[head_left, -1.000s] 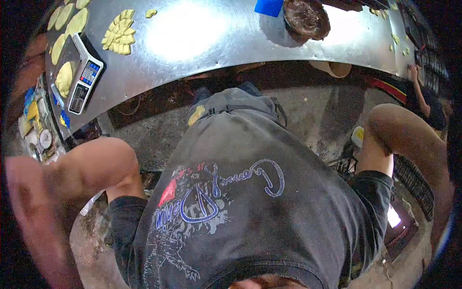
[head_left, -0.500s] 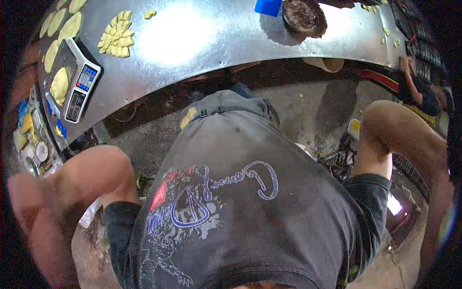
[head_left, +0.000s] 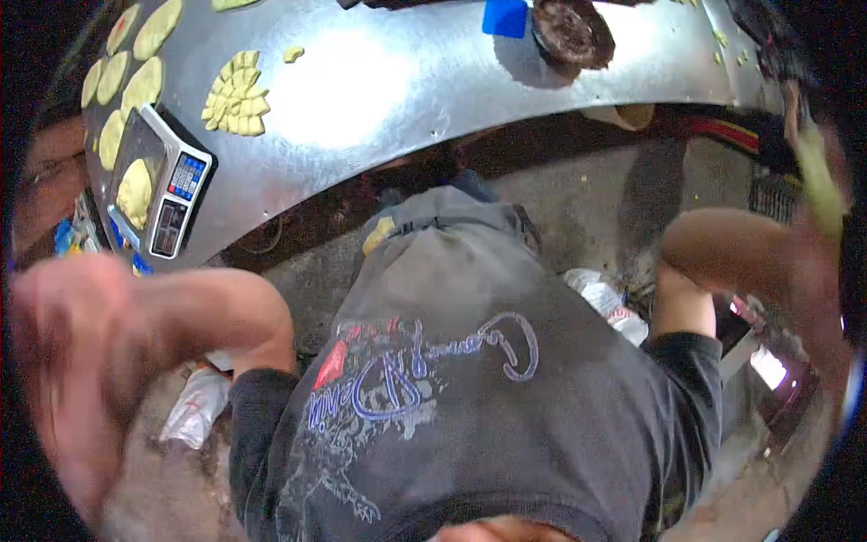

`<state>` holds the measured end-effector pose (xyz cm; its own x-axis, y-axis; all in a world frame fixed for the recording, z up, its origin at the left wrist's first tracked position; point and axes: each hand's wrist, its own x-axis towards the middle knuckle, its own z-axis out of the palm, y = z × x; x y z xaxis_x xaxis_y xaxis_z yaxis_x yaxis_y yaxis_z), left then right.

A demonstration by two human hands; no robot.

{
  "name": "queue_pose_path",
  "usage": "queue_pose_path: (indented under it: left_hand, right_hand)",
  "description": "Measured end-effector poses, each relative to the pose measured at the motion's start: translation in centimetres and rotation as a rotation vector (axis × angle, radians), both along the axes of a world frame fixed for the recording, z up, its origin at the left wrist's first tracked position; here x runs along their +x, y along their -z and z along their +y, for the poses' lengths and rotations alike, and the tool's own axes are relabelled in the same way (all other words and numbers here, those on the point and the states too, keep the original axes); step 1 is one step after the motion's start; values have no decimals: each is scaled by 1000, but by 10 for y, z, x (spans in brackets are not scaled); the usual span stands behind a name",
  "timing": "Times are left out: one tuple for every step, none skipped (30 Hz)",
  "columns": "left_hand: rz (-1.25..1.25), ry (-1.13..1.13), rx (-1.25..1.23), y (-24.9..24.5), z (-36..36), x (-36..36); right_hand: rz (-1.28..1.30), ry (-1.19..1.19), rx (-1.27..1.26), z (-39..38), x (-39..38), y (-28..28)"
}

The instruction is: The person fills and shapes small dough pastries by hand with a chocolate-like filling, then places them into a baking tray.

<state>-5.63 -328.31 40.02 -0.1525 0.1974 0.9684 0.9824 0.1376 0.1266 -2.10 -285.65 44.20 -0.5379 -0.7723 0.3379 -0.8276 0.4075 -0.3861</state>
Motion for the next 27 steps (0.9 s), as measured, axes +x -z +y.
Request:
queue_pose_path:
  left_hand:
    - [-81, -136, 127, 24, 4, -16]
    - [-187, -236, 268, 47, 14, -24]
    - [-377, -264, 418, 75, 37, -26]
    - [-561, -269, 580, 103, 61, -28]
    - [-695, -299, 507, 133, 89, -31]
    - [-855, -244, 414, 149, 124, -23]
    - [-940, -104, 322, 165, 147, -15]
    - [-922, -36, 231, 164, 169, -2]
    - [-804, -25, 122, 166, 186, 1]
    - [-690, 12, 93, 169, 199, 1]
    - [-657, 29, 87, 168, 212, 7]
    - [-619, 50, 81, 169, 221, 9]
    - [-484, 45, -24, 178, 222, 6]
    - [-341, 42, -123, 184, 223, -1]
    - [-302, 43, -143, 170, 224, -4]
    - [-331, 77, -120, 170, 231, -5]
    - [-360, 109, -97, 174, 238, -4]
    - [-394, 137, -75, 179, 244, -3]
    - [-404, 192, -139, 182, 246, -8]
    - [-424, 118, -186, 184, 252, -10]
    - [-444, 41, -231, 186, 258, -11]
    - [-542, 11, -283, 191, 256, -10]
    - [-639, -25, -339, 195, 253, -8]
    - [-732, -63, -400, 200, 250, -6]
    - [-902, -11, -403, 209, 242, -4]
    - [-1069, 43, -401, 216, 233, -2]
    - [-1307, 57, -328, 217, 224, 5]
  right_hand:
    - [-27, 127, -61, 1, -4, 13]
    - [-79, 251, -122, -2, -10, 31]
    - [-164, 368, -191, -8, -17, 54]
    - [-304, 438, -271, -14, -25, 85]
    - [-454, 470, -352, -20, -30, 120]
    - [-596, 383, -528, -26, -34, 160]
    - [-760, 373, -484, -35, -29, 173]
    - [-1075, 275, -666, -42, -19, 179]
    - [-1167, 221, -768, -48, -13, 186]
    - [-1145, 276, -925, -59, -9, 197]
    - [-1213, 297, -1041, -66, -6, 207]
    - [-1272, 319, -1161, -68, -2, 216]
    - [-1448, 390, -1221, -63, 2, 224]
    - [-1590, 252, -1297, -59, 2, 235]
    - [-1680, 140, -1428, -60, 2, 225]
    - [-1746, 22, -1554, -60, 7, 229]
    - [-1751, 44, -1605, -62, 11, 237]
    - [-1779, 1, -1622, -53, 12, 246]
    - [-1808, -45, -1636, -45, 7, 245]
    - [-1836, -94, -1646, -37, 3, 242]
    - [-1753, 88, -1493, -24, -7, 235]
    - [-1582, 2, -1392, -8, -23, 240]
    - [-1435, 65, -1289, 8, -41, 257]
    - [-1159, 282, -997, 28, -66, 273]
    - [-1017, 455, -792, 50, -88, 288]
    - [-898, 659, -735, 64, -108, 301]
    - [-745, 827, -625, 81, -128, 329]
